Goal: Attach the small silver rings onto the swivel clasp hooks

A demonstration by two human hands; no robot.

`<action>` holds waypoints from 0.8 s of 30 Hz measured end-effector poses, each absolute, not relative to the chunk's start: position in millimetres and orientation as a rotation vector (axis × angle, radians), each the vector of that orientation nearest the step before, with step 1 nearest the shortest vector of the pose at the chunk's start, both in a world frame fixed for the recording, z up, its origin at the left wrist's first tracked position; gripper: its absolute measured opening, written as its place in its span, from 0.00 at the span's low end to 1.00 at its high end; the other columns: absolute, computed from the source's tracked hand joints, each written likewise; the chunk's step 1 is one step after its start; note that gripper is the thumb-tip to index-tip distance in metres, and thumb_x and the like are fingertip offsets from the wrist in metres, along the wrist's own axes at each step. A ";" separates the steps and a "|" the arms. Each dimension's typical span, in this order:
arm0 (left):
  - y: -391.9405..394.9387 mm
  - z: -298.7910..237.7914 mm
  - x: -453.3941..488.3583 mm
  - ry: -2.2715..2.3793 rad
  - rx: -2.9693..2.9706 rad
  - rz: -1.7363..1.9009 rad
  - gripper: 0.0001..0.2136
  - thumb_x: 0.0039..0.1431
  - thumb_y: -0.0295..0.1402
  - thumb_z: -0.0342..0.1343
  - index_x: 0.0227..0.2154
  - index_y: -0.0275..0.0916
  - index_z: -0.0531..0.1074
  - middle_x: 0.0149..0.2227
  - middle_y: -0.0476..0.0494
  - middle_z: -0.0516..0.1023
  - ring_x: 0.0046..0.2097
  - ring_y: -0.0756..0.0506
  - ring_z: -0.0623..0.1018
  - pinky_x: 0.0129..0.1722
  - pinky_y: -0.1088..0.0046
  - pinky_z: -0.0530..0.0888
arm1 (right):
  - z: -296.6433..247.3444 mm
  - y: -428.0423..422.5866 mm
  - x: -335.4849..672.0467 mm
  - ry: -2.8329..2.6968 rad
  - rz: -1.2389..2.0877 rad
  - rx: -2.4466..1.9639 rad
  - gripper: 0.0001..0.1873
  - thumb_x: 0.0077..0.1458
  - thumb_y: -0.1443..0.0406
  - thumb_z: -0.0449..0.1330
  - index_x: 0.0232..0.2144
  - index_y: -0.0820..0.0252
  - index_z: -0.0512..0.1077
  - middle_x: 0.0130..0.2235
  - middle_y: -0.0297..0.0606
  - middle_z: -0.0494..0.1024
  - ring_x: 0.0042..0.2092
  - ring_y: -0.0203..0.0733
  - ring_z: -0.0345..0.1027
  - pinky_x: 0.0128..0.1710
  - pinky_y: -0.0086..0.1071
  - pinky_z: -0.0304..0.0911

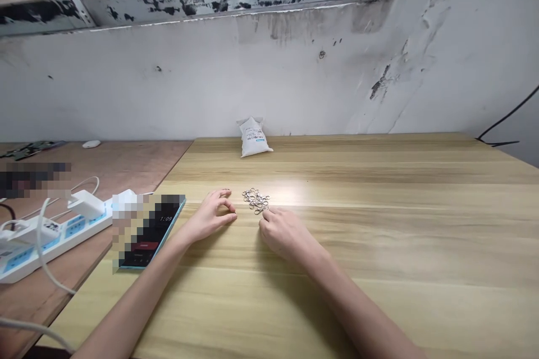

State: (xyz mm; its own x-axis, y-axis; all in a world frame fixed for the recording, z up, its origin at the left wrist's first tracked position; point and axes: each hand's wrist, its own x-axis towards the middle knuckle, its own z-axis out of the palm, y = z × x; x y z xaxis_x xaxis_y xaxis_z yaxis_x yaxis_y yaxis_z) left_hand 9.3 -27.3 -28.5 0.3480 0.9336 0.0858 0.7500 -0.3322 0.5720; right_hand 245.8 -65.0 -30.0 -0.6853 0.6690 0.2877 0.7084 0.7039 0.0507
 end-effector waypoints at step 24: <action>-31.1 -28.3 7.1 1.560 2.207 0.590 0.05 0.55 0.36 0.61 0.27 0.41 0.77 0.59 0.39 0.68 0.64 0.35 0.61 0.61 0.50 0.61 | -28.6 -68.6 244.0 -2.579 -0.055 -1.157 0.12 0.55 0.75 0.52 0.23 0.60 0.70 0.25 0.36 0.75 0.28 0.37 0.63 0.29 0.33 0.48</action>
State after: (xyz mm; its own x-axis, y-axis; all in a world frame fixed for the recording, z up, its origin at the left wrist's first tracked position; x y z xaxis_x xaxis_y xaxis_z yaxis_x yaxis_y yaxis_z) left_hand 7.1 -31.1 -28.3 0.2985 0.9466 0.1221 0.7901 -0.3168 0.5247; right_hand 244.0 -68.6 -28.6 -0.6242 0.7224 0.2975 0.7344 0.6725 -0.0921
